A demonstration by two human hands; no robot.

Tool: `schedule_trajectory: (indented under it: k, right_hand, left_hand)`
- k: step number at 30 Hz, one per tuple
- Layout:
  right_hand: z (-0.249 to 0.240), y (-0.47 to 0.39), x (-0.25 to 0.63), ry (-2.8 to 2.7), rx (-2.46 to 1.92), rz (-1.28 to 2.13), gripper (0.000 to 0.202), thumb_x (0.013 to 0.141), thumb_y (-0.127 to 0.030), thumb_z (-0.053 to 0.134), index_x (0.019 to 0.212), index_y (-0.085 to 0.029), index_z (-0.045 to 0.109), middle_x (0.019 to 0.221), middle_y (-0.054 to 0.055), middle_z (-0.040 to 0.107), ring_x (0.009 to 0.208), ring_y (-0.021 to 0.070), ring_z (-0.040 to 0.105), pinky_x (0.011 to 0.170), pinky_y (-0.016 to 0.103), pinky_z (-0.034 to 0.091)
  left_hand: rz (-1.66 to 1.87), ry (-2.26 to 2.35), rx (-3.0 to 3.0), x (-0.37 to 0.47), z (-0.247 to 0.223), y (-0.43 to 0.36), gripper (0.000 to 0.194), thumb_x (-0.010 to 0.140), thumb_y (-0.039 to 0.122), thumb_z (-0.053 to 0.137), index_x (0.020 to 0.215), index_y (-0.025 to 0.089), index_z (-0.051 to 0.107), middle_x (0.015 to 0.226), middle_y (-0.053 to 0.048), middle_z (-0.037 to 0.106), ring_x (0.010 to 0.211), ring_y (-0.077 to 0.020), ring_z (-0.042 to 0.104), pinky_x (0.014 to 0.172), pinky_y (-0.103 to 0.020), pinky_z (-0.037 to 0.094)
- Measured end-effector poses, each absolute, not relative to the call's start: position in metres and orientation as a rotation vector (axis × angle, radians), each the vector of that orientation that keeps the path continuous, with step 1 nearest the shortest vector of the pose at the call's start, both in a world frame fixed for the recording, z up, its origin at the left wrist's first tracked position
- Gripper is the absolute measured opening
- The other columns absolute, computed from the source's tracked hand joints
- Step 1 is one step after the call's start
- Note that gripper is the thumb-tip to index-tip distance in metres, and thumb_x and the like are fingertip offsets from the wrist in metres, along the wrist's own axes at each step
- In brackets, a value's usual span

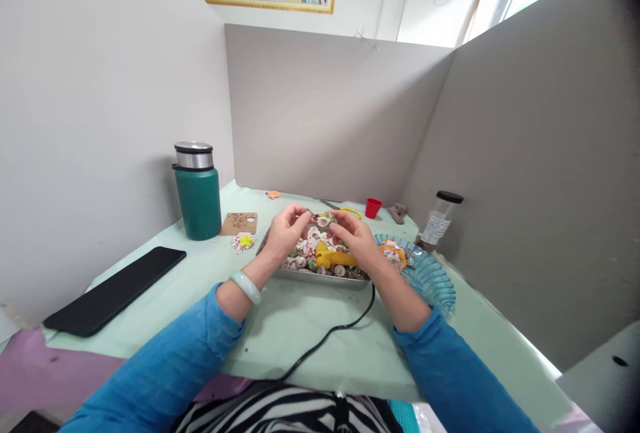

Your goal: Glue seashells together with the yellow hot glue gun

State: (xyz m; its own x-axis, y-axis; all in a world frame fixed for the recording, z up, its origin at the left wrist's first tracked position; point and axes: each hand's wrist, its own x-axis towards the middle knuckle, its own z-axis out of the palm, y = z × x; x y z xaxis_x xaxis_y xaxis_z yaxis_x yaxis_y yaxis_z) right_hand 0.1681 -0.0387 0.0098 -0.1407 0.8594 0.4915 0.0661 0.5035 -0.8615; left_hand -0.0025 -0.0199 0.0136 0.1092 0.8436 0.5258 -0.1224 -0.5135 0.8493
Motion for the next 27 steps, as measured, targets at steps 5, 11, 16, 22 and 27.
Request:
schedule_trajectory:
  k: [5,11,16,22,27]
  right_hand:
    - [0.01,-0.037,0.174,-1.588,-0.804,0.836,0.033,0.077,-0.033,0.063,0.107,-0.021,0.056,0.08,0.001,0.058,0.066,0.0132,0.053,0.06,0.027,0.045]
    - [0.006,-0.033,0.177,-1.644,-0.813,0.768,0.032,0.076,-0.03,0.065,0.106,-0.022,0.057,0.076,-0.001,0.055,0.064,0.0124,0.051,0.061,0.027,0.045]
    - [0.005,-0.031,0.18,-1.724,-0.809,0.716,0.033,0.077,-0.028,0.065,0.109,-0.022,0.058,0.087,0.002,0.057,0.074,0.0143,0.053,0.065,0.028,0.046]
    - [0.006,-0.031,0.183,-1.786,-0.818,0.72,0.032,0.077,-0.027,0.064,0.109,-0.021,0.059,0.081,0.001,0.059,0.066,0.0129,0.053,0.062,0.028,0.045]
    - [0.007,-0.033,0.183,-1.811,-0.825,0.693,0.03,0.076,-0.026,0.064,0.106,-0.021,0.061,0.083,0.001,0.062,0.065,0.0129,0.055,0.062,0.028,0.047]
  left_hand:
    - [1.418,0.693,1.69,-0.002,0.015,-0.022,0.018,0.08,0.033,0.056,0.071,0.018,0.052,0.06,0.004,0.053,0.044,-0.0058,0.041,0.047,-0.02,0.034]
    - [1.335,0.777,1.748,-0.001,0.01,-0.019,0.02,0.077,0.036,0.06,0.072,0.017,0.055,0.054,0.005,0.049,0.045,-0.007,0.04,0.046,-0.02,0.032]
    - [1.318,0.772,1.767,-0.002,0.009,-0.017,0.022,0.077,0.037,0.06,0.071,0.017,0.054,0.052,0.005,0.048,0.046,-0.0073,0.04,0.046,-0.021,0.032]
    - [1.267,0.804,1.867,-0.001,0.009,-0.017,0.022,0.078,0.037,0.057,0.07,0.017,0.053,0.054,0.005,0.047,0.047,-0.007,0.04,0.047,-0.02,0.031]
    - [1.227,0.83,1.865,-0.001,0.013,-0.022,0.023,0.077,0.038,0.055,0.069,0.017,0.051,0.051,0.006,0.046,0.045,-0.0066,0.038,0.046,-0.02,0.031]
